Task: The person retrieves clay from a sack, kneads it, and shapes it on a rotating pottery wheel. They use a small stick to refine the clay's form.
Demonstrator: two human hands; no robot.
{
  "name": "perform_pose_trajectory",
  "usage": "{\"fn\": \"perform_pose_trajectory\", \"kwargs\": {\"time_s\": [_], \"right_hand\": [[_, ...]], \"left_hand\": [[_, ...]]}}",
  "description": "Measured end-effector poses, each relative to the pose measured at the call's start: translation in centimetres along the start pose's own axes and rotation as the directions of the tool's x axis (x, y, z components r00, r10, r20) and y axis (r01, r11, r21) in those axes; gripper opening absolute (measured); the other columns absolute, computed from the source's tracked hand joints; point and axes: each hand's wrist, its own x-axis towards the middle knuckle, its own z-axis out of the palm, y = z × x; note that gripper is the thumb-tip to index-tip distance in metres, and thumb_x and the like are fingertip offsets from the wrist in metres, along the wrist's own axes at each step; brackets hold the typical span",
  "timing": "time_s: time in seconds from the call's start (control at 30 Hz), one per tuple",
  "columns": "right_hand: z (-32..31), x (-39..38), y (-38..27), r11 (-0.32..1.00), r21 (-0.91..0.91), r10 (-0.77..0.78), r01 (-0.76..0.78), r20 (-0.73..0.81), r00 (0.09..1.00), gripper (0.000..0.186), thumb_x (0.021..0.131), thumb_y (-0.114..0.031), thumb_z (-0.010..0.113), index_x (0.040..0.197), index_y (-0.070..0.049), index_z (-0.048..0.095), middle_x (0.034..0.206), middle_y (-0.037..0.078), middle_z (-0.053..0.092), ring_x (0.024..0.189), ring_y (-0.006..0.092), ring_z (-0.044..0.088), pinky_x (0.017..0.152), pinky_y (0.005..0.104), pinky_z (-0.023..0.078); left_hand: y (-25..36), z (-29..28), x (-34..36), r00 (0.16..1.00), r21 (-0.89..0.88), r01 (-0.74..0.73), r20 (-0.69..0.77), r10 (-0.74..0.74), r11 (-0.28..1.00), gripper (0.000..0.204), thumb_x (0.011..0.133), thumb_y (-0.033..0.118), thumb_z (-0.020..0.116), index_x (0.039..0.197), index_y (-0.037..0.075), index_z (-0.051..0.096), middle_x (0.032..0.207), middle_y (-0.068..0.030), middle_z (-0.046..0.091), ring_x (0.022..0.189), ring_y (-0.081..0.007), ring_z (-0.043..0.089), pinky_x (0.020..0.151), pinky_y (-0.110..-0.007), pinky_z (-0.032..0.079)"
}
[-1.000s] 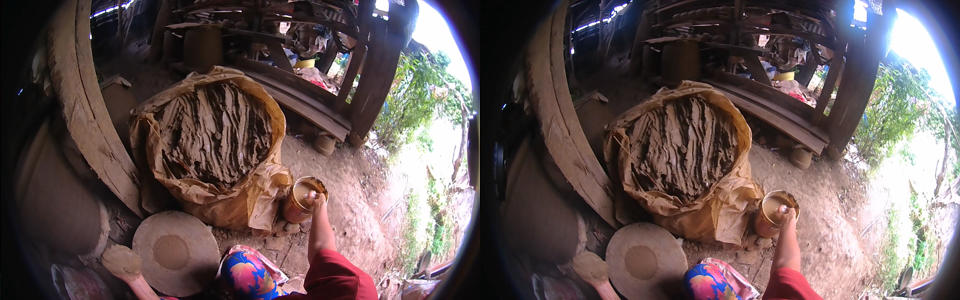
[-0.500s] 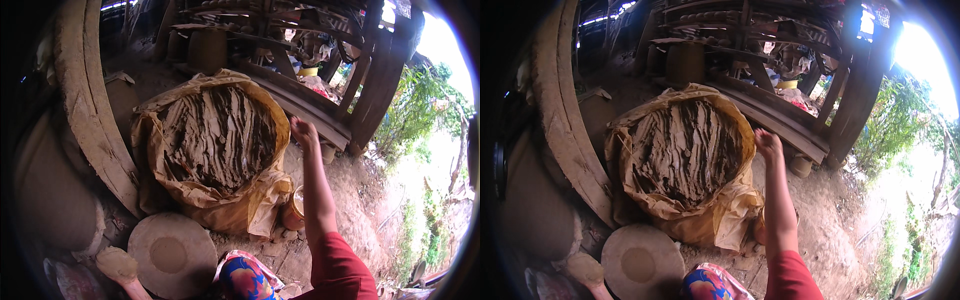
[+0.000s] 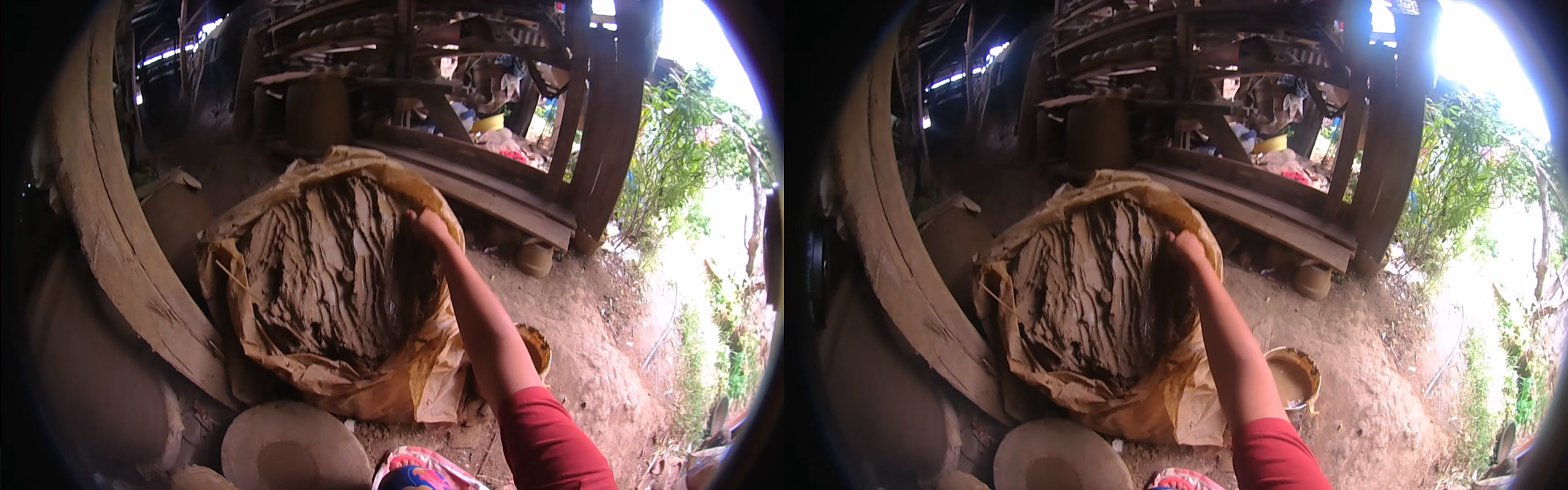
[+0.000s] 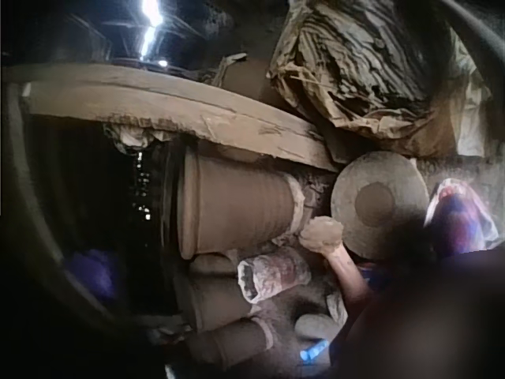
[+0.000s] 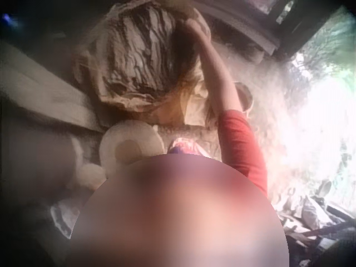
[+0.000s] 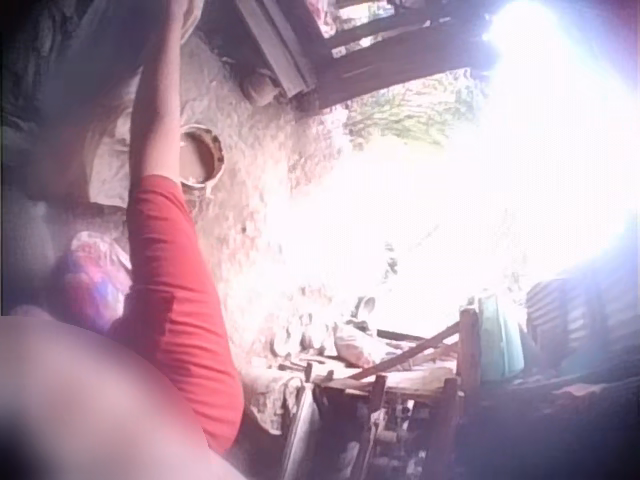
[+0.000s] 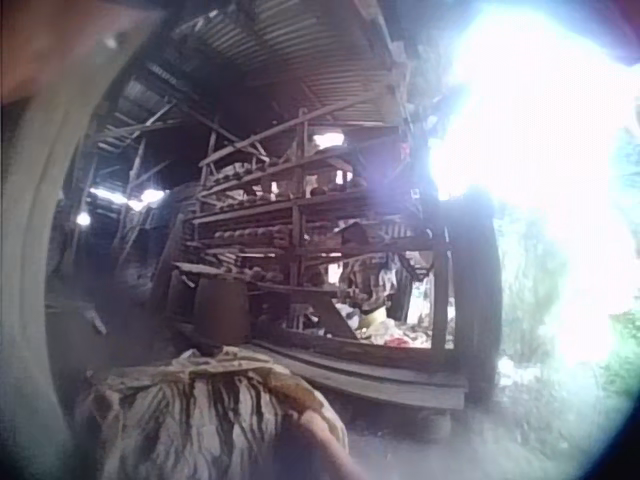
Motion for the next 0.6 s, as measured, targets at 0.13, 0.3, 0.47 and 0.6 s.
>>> {"fn": "perform_pose_trajectory", "kwargs": {"time_s": [0.13, 0.3, 0.47, 0.6], "right_hand": [[-0.8, -1.7, 0.6, 0.988, 0.116, 0.099, -0.100, 0.018, 0.995, 0.065, 0.080, -0.051, 0.039, 0.088, 0.010, 0.057, 0.093, 0.029, 0.055, 0.092, 0.0374, 0.053, 0.080, 0.0412, 0.041], [0.7, -4.4, 2.1, 0.909, 0.347, 0.254, -0.232, -0.021, 0.967, 0.074, 0.082, -0.055, 0.027, 0.089, 0.012, 0.056, 0.095, 0.032, 0.052, 0.097, 0.0405, 0.049, 0.084, 0.0402, 0.038], [1.7, -8.0, 1.4, 0.755, 0.554, 0.439, -0.351, -0.031, 0.898, 0.068, 0.081, -0.052, 0.034, 0.096, 0.012, 0.051, 0.099, 0.031, 0.051, 0.101, 0.0412, 0.046, 0.087, 0.0413, 0.035], [0.2, -11.2, -0.4, 0.867, 0.380, 0.372, -0.323, -0.062, 0.926, 0.057, 0.079, -0.045, 0.046, 0.096, 0.010, 0.050, 0.096, 0.028, 0.054, 0.096, 0.0393, 0.050, 0.082, 0.0400, 0.040]], "left_hand": [[-0.4, 0.9, -1.0, 0.995, 0.277, -0.059, 0.098, 0.032, 0.959, 0.036, 0.066, 0.030, 0.047, 0.086, 0.001, 0.055, 0.081, -0.0070, 0.058, 0.074, -0.0265, 0.054, 0.065, -0.049, 0.041], [-0.3, 6.0, -0.3, 0.998, 0.359, -0.057, 0.035, 0.047, 0.932, 0.036, 0.066, 0.029, 0.048, 0.087, 0.001, 0.055, 0.083, -0.0088, 0.057, 0.076, -0.0267, 0.054, 0.064, -0.047, 0.043], [-1.1, 13.8, -0.6, 0.993, 0.558, -0.108, 0.027, 0.113, 0.822, 0.036, 0.067, 0.029, 0.049, 0.088, 0.000, 0.055, 0.085, -0.0106, 0.057, 0.077, -0.0270, 0.054, 0.063, -0.044, 0.044], [-3.4, 18.2, -1.7, 0.987, 0.346, -0.133, 0.129, 0.093, 0.929, 0.039, 0.070, 0.031, 0.045, 0.095, 0.002, 0.052, 0.093, -0.0102, 0.054, 0.085, -0.0256, 0.051, 0.069, -0.041, 0.042]]}}
